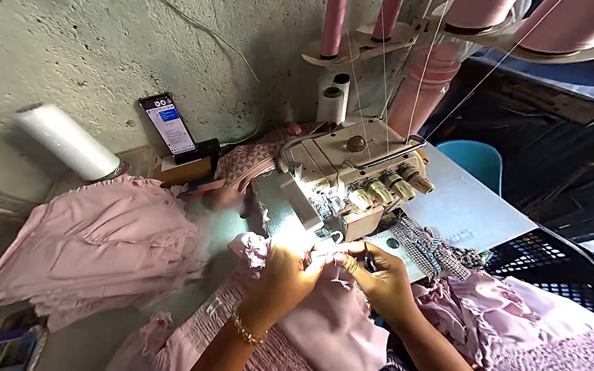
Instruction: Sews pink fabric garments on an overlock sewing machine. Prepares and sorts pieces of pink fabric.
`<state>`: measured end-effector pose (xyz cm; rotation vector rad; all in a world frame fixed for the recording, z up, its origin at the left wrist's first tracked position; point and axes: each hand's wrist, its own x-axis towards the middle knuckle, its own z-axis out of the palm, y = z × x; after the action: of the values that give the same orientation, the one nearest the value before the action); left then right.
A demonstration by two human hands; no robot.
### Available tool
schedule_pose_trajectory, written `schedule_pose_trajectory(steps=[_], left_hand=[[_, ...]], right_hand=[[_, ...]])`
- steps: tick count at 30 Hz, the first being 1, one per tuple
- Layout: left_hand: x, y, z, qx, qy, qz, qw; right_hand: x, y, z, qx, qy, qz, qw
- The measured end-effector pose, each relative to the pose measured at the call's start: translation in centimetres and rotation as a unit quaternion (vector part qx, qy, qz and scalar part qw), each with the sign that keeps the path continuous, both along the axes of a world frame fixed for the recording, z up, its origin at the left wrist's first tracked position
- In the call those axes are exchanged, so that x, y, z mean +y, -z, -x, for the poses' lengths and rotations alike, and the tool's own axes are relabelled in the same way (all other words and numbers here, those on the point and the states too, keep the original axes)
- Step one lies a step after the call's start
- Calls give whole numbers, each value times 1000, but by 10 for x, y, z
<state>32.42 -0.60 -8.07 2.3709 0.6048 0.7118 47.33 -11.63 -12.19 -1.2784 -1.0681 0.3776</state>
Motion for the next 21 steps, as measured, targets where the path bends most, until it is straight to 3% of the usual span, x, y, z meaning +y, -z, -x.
schedule_pose_trajectory(steps=[11, 13, 18, 21], left_hand=[[-5, 8, 0, -22, -45, -4, 999], [-6, 9, 1, -12, -38, -1, 999], [-9, 22, -8, -33, -98, -71, 992], [-11, 25, -10, -18, -121, -95, 988]], right_hand=[[-2, -3, -7, 15, -19, 56, 998], [-2, -2, -7, -16, -7, 63, 998], [5, 6, -6, -213, 113, 81, 967], [9, 9, -7, -173, 99, 83, 976]])
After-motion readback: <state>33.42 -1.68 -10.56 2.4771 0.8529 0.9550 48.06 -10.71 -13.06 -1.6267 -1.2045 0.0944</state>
